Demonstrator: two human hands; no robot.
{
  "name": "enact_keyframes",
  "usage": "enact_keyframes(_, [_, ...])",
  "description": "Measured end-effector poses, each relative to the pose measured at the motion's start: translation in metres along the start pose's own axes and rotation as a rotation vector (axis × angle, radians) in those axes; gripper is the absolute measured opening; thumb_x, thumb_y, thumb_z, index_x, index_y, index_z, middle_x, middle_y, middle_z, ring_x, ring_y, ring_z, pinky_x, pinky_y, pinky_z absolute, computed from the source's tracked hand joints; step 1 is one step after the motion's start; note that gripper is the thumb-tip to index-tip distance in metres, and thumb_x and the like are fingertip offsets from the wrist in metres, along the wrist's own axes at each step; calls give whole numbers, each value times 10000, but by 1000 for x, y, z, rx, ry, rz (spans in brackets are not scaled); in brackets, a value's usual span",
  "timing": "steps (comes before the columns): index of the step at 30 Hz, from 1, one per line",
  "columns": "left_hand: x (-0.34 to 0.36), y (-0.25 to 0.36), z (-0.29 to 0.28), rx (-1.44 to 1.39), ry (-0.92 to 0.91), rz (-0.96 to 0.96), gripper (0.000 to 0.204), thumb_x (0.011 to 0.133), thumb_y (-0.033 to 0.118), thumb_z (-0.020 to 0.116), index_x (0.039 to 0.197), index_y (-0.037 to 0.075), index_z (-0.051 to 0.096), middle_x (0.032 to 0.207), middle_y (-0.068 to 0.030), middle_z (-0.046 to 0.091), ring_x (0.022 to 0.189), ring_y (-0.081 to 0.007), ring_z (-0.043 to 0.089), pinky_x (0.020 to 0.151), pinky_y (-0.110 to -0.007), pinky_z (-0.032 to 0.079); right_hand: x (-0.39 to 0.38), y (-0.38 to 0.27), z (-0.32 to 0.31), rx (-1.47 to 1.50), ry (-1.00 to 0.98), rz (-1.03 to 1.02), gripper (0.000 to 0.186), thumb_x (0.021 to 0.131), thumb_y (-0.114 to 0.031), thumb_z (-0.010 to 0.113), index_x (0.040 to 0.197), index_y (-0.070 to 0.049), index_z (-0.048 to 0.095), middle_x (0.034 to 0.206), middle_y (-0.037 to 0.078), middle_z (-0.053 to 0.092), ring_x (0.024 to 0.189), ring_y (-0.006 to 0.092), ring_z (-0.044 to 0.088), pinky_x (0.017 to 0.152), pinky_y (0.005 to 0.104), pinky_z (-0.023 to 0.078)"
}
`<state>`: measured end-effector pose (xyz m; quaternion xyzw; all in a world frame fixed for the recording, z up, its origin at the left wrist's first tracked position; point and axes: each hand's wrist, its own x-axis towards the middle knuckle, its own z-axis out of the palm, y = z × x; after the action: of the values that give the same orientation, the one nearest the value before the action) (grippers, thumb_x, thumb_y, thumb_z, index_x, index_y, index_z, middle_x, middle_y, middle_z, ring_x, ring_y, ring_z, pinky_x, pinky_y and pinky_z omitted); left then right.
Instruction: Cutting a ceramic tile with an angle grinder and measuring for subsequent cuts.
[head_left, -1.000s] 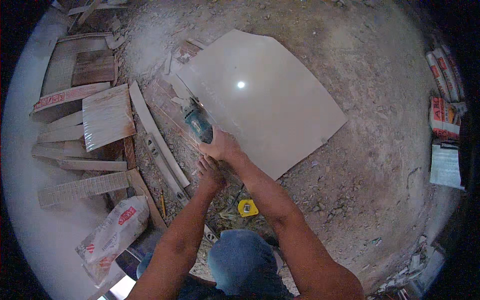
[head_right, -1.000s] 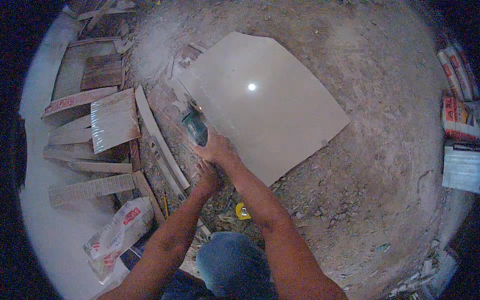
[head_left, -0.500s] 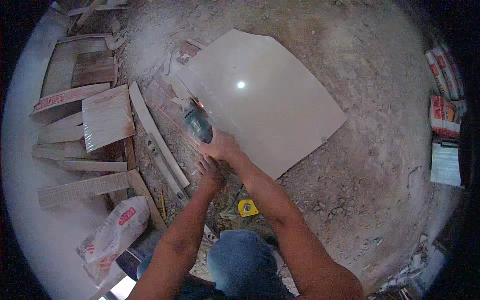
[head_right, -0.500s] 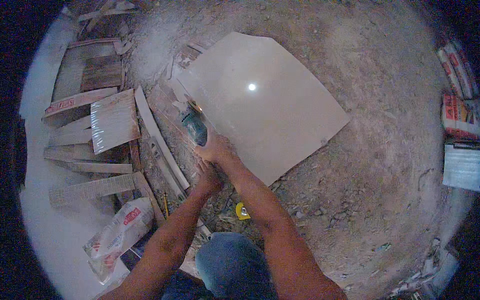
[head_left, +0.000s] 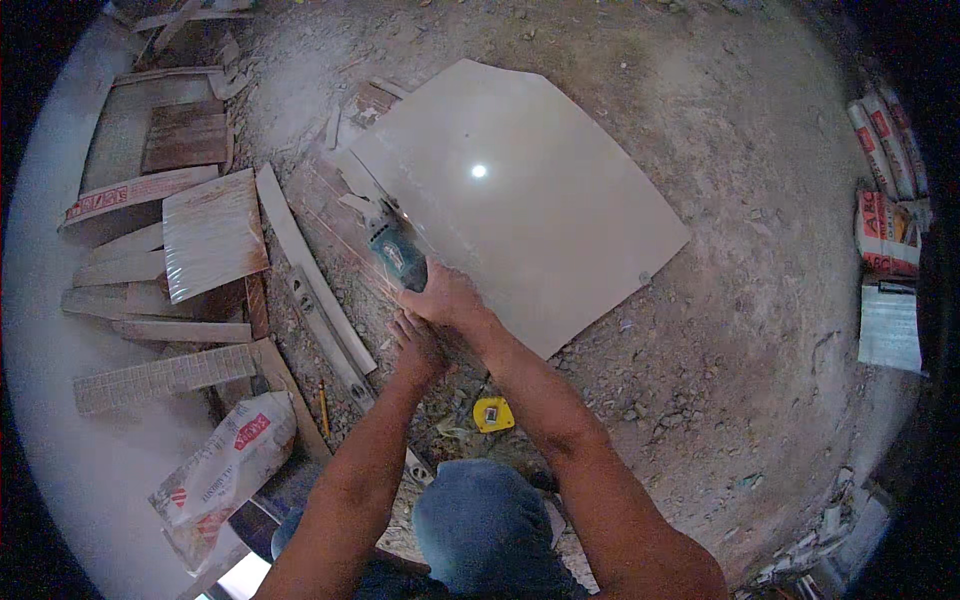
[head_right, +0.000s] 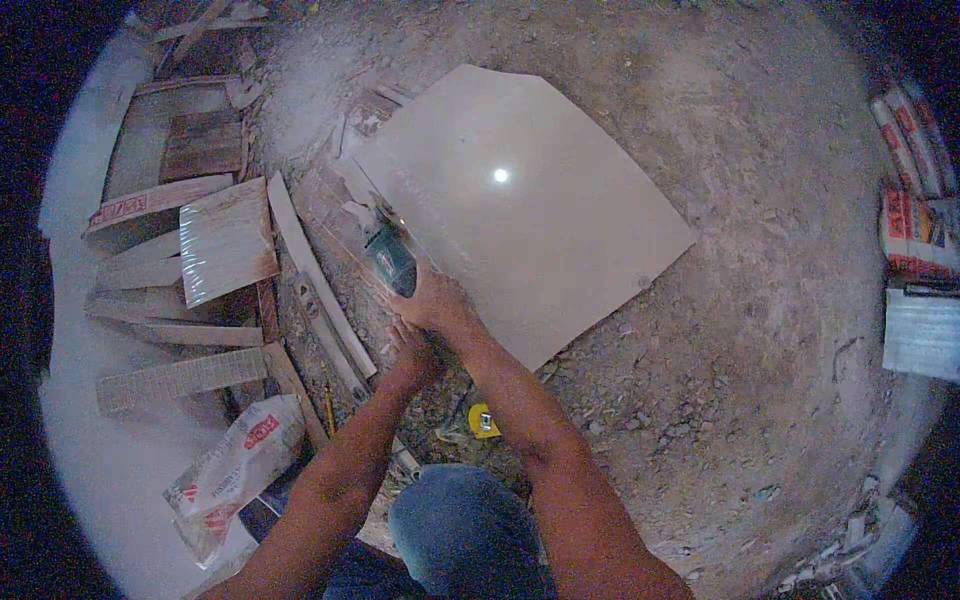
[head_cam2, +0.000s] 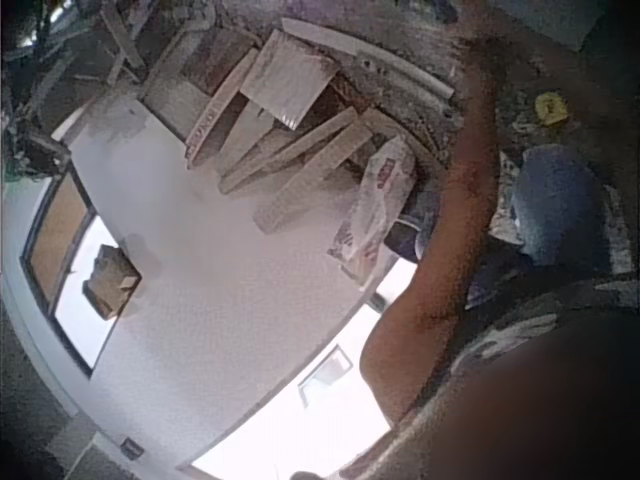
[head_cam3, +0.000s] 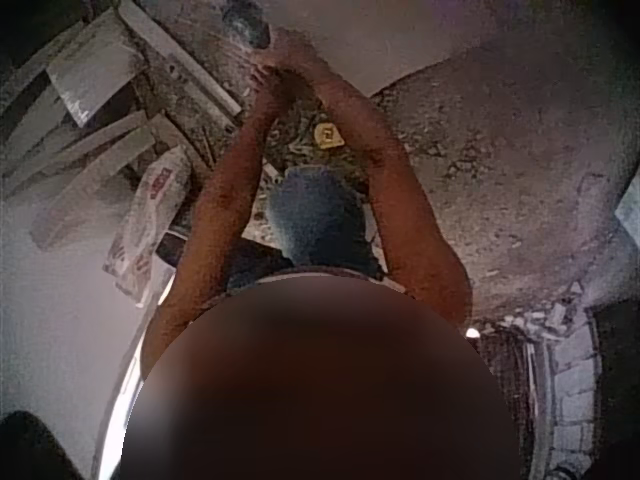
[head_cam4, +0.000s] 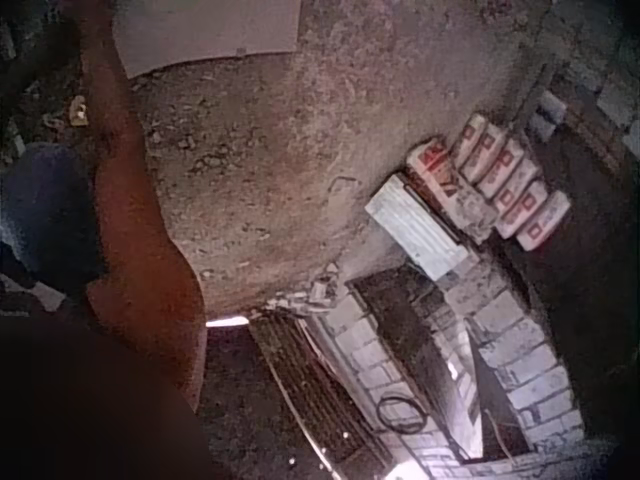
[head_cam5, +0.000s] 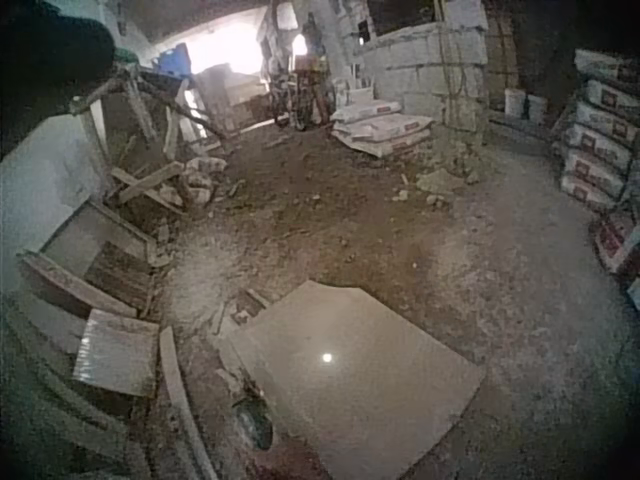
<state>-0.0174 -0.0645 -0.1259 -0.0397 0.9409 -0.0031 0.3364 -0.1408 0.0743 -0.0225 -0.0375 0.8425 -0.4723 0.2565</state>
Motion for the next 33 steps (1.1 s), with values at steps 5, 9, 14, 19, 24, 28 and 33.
enact_keyframes(5, [6, -37, 22, 97, 76, 5, 1387, 653, 444, 881, 1470, -131, -81, 1554, -357, -99, 1432, -568, -67, 1088, -654, 281, -14, -25, -5, 116, -16, -35, 746, 713, -463, 687, 1224, 54, 522, 1117, 315, 634, 1072, 456, 620, 957, 496, 479])
enact_keyframes(9, [2, -15, 6, 88, -29, -49, 1393, 652, 470, 875, 1470, -132, -79, 1554, -358, -96, 1434, -564, -63, 1093, -658, 262, -13, -16, -9, 45, -29, 14, 743, 701, -455, 688, 1209, 63, 530, 1110, 314, 638, 1069, 457, 621, 954, 497, 481])
enact_keyframes(14, [-21, 23, -48, -129, -144, -108, 1391, 667, 459, 868, 1471, -123, -106, 1554, -361, -101, 1435, -563, -69, 1118, -657, 198, -1, 3, -2, -38, -31, 53, 768, 702, -481, 695, 1211, 73, 542, 1103, 312, 646, 1065, 456, 624, 955, 497, 485])
enact_keyframes(19, [-24, 0, -43, -109, -52, -45, 1377, 677, 459, 860, 1472, -123, -103, 1547, -378, -89, 1425, -579, -77, 1113, -667, 198, -1, -7, -1, 10, -31, -29, 805, 707, -500, 694, 1245, 74, 525, 1134, 308, 637, 1077, 453, 620, 963, 492, 483])
enact_keyframes(24, [-12, -4, -28, -59, -74, 18, 1352, 686, 468, 847, 1477, -122, -76, 1544, -385, -81, 1407, -603, -105, 1111, -674, 189, -6, -2, -3, -16, -56, 27, 807, 711, -493, 683, 1276, 56, 509, 1179, 306, 620, 1099, 451, 610, 975, 495, 475])
enact_keyframes(28, [-10, -7, -25, 157, -111, 105, 1341, 693, 456, 845, 1477, -123, -76, 1544, -382, -91, 1402, -601, -136, 1130, -654, 175, -14, -5, -4, 6, -21, 0, 794, 702, -463, 674, 1289, 44, 503, 1183, 309, 617, 1107, 456, 605, 974, 497, 472])
enact_keyframes(33, [-17, 9, -46, -103, -172, -60, 1345, 690, 399, 862, 1476, -117, -100, 1548, -357, -152, 1422, -562, -144, 1151, -630, 147, -16, 1, -6, 28, -33, 17, 784, 699, -448, 667, 1285, 45, 502, 1156, 319, 623, 1095, 467, 606, 977, 497, 471])
